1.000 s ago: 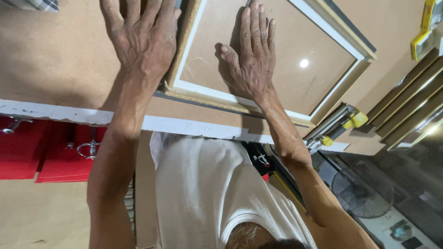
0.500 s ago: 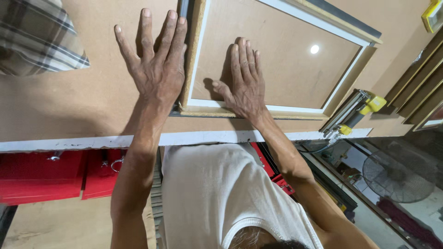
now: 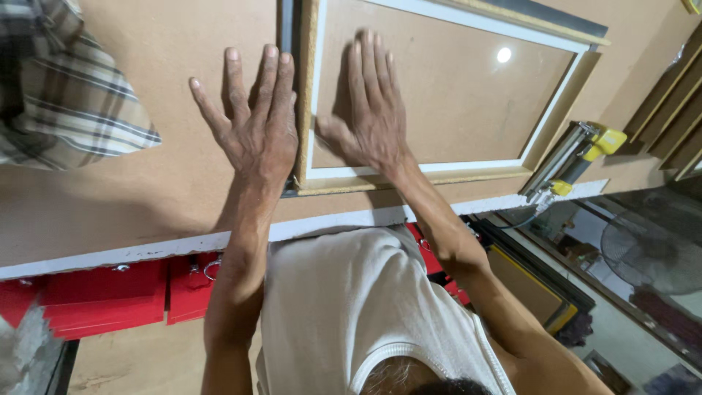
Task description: The person handles a framed shadow-box display containing a decorative sword and scabbard on a red backing board, staples the frame assembly with a pneumatic nail gun, wipes the glass with a cloth, and presses and aligns the backing board into the frame.
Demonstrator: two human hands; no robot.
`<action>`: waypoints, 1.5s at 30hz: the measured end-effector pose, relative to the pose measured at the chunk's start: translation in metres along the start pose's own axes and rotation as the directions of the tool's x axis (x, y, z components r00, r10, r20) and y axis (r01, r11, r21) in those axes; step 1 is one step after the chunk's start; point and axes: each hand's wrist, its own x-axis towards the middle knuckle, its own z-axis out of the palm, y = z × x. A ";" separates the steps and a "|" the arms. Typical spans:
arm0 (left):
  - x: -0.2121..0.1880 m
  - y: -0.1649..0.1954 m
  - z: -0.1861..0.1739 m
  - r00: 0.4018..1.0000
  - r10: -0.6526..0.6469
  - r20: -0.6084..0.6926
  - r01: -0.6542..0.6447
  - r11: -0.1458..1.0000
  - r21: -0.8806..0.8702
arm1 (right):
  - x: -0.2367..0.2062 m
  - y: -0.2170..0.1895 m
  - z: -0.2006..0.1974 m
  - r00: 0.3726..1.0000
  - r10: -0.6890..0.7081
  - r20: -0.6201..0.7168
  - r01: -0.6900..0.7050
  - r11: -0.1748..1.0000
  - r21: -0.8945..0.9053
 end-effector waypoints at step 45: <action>0.003 0.002 -0.003 0.996 -0.069 -0.051 0.067 0.997 -0.034 | 0.068 0.098 -0.047 0.828 -0.493 0.267 0.535 0.837 -0.115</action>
